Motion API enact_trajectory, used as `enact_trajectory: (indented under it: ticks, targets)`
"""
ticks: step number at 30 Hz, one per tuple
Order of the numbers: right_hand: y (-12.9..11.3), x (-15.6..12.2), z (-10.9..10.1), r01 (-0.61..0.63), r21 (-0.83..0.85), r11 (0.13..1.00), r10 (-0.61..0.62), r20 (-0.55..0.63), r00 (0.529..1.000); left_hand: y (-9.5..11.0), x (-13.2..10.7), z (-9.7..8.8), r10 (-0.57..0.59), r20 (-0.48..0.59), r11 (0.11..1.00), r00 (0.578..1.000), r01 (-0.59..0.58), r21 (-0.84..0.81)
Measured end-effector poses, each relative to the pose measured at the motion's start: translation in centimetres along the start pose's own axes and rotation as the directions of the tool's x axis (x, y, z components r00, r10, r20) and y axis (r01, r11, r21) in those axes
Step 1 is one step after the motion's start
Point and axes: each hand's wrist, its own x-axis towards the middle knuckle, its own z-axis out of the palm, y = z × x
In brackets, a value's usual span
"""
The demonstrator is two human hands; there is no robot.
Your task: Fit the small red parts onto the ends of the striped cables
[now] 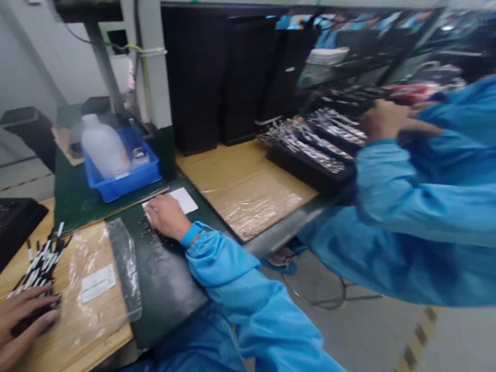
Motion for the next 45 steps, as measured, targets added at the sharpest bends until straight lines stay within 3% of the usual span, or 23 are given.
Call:
enact_trajectory:
  ticks: [4,8,13,19,24,29,39,45]
  targets:
    - [0.8,0.2,-0.2,-0.013,0.051,0.999,0.015,-0.031,0.999,0.4,-0.5,0.0,-0.036,-0.003,0.999,0.999,0.036,-0.023]
    - [0.5,-0.2,0.0,0.009,0.049,0.999,-0.013,0.078,0.997,0.2,-0.8,-1.1,-0.122,-0.076,0.992,0.99,0.12,-0.038]
    - [-0.1,-0.4,0.7,0.07,0.032,0.997,-0.074,0.139,0.987,-0.6,-1.5,-2.5,-0.336,-0.143,0.939,0.931,0.343,0.026]
    - [0.6,0.2,1.7,0.022,-0.055,0.998,-0.016,0.095,0.995,-1.6,-2.1,-2.9,-0.466,-0.094,0.855,0.88,0.476,0.208]
    - [1.3,0.5,2.1,-0.023,-0.081,0.996,0.027,0.057,0.998,-2.5,-2.0,-2.5,-0.527,-0.034,0.796,0.849,0.507,0.33]
    - [1.6,0.6,1.9,-0.081,-0.07,0.994,0.083,0.031,0.996,-3.4,-2.0,-2.5,-0.553,-0.003,0.785,0.833,0.522,0.334]
    - [0.7,0.9,1.6,-0.163,-0.08,0.983,0.169,0.084,0.982,-4.7,-2.9,-2.9,-0.697,0.074,0.696,0.713,0.649,0.307]
    - [0.1,0.9,1.4,-0.188,-0.088,0.978,0.197,0.105,0.975,-4.3,-3.1,-2.9,-0.681,0.084,0.714,0.727,0.634,0.297]
